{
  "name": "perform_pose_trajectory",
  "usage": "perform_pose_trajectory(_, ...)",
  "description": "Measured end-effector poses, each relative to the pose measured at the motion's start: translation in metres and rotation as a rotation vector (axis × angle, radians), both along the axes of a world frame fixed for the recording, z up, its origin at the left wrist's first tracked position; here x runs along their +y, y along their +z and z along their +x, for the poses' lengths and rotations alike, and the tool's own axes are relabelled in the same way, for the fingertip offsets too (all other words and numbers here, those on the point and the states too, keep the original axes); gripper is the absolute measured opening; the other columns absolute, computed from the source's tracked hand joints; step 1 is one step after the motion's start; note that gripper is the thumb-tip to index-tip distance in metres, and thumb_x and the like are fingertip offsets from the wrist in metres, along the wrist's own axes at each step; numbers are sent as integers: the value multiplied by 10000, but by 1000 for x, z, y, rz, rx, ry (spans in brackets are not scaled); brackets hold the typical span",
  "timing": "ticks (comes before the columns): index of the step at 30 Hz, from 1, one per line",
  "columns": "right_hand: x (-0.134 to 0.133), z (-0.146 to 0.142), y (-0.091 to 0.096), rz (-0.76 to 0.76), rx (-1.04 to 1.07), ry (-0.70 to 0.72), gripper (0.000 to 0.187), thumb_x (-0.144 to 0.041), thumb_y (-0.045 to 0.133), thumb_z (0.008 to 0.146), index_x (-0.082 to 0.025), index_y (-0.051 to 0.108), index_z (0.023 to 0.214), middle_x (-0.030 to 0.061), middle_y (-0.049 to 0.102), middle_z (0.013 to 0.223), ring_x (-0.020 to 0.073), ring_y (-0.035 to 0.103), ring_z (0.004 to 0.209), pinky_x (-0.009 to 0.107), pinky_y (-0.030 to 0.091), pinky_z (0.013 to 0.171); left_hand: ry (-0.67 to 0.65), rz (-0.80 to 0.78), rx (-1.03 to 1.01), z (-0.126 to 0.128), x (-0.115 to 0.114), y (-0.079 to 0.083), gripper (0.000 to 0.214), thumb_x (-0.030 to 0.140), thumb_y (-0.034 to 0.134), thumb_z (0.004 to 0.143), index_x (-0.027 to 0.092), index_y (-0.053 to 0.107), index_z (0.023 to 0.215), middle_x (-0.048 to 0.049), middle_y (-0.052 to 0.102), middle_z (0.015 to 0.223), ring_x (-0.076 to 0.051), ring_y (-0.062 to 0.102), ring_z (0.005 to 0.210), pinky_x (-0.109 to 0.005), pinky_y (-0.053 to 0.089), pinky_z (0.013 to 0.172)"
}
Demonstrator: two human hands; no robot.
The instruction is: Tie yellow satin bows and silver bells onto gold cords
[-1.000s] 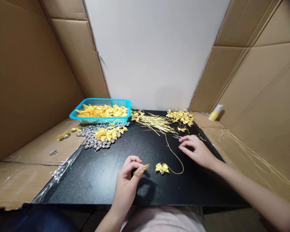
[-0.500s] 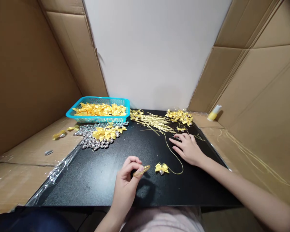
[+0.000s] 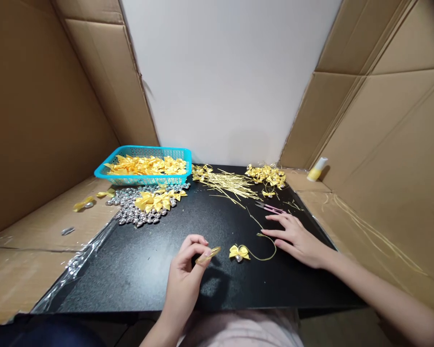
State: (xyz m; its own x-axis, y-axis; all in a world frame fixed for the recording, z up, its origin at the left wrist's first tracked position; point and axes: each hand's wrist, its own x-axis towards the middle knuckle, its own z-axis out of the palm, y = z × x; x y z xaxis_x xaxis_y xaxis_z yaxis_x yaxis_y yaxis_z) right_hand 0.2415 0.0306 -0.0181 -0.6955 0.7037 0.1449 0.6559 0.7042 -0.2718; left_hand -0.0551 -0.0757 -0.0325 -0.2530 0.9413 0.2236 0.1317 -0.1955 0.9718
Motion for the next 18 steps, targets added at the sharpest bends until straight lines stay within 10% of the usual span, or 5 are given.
perform_pose_trajectory(9, 43, -62, 18, 4, -46, -405, 167, -370, 678, 797, -208, 704, 826, 66, 639, 1061, 245, 529, 1055, 414, 411, 876, 3, -19, -14, 0, 1, -1, 242, 359, 631, 787, 191, 637, 613, -33, 515, 880, -183, 510, 849, -259, 390, 754)
perform_pose_trajectory(18, 55, -102, 31, 3, -281, -384, 149, -113, 653, 784, -160, 691, 648, 78, 683, 815, 254, 549, 954, 403, 328, 811, -7, -16, -13, 0, 0, -1, 233, 352, 626, 793, 194, 637, 622, -30, 514, 883, -182, 513, 845, -261, 389, 772)
